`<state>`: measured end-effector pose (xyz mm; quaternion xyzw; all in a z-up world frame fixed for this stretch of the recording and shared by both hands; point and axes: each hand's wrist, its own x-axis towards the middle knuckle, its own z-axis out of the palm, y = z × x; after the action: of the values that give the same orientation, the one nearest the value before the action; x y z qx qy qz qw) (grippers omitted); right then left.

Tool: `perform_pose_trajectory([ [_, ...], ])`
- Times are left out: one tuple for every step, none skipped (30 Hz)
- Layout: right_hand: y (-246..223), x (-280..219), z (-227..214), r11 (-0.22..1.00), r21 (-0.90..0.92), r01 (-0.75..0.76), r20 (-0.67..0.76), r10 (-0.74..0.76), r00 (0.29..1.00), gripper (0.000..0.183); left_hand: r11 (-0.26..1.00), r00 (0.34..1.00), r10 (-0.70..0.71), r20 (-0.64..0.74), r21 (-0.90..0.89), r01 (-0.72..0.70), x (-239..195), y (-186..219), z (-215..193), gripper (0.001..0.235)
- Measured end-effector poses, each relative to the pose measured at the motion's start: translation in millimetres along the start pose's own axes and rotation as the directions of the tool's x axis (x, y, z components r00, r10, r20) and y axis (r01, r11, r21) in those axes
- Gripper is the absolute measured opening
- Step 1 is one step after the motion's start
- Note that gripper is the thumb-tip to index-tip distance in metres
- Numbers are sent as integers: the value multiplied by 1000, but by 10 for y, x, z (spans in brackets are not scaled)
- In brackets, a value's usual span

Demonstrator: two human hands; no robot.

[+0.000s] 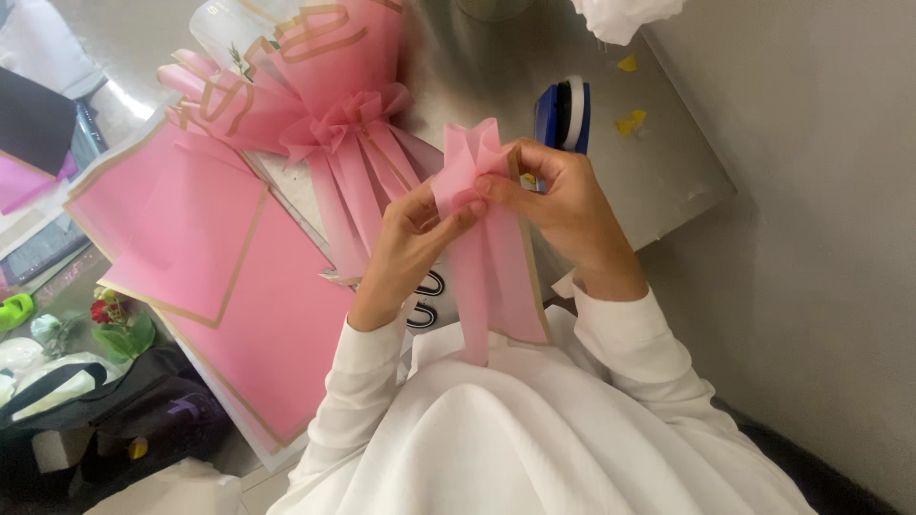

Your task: The person wraps a flower bouquet using pink and white paper, cutting the paper with shears and securing the arrangement with tape.

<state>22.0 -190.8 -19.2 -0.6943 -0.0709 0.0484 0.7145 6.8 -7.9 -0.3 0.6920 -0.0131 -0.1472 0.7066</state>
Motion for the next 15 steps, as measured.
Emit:
perform_pose_trajectory([
  [-57,1,8,1000,1,-4,-5,4,1000,28,1000,1000,-4,5,0,4,23,-44,-28,18],
  [-113,2,15,999,25,-20,5,20,1000,29,995,999,-37,38,-91,40,45,-90,-55,14],
  [-168,-3,20,998,48,-36,14,36,999,31,980,995,-68,74,-181,80,65,-140,-78,11],
  [-114,4,24,998,48,-40,8,40,999,31,980,994,-72,81,-181,85,81,-212,-78,11],
  [-62,18,22,992,108,-68,21,66,998,30,977,995,-64,74,-201,77,109,-282,-74,15],
  [-10,34,16,981,168,-95,35,91,995,30,973,996,-56,67,-220,69,140,-352,-69,20],
  [17,-12,-12,981,165,-98,25,95,995,30,972,995,-59,78,-222,75,147,-371,-61,20],
  [46,-55,-38,983,144,-110,-18,114,993,22,980,998,-45,39,-194,51,157,-392,-56,17],
  [77,-104,-59,984,122,-126,-62,134,989,28,985,999,-32,0,-167,31,160,-419,-52,15],
  [238,-180,-169,984,119,-132,-72,141,987,28,984,999,-38,10,-172,39,136,-559,-117,15],
  [388,-233,-284,995,-37,-91,-215,81,973,28,982,994,-74,-76,-180,59,131,-687,-185,17],
  [534,-287,-396,978,-198,-70,-343,-2,939,29,979,981,-110,-160,-190,79,126,-812,-256,19],
  [721,-371,-480,976,-205,-73,-345,-2,938,29,977,982,-111,-155,-197,79,115,-701,-225,19],
  [908,-456,-563,940,-312,-138,-405,-1,914,30,979,968,-122,-221,-185,82,104,-591,-198,17],
  [1094,-549,-644,889,-410,-207,-462,-7,887,34,981,949,-134,-286,-172,86,84,-479,-173,16],
])
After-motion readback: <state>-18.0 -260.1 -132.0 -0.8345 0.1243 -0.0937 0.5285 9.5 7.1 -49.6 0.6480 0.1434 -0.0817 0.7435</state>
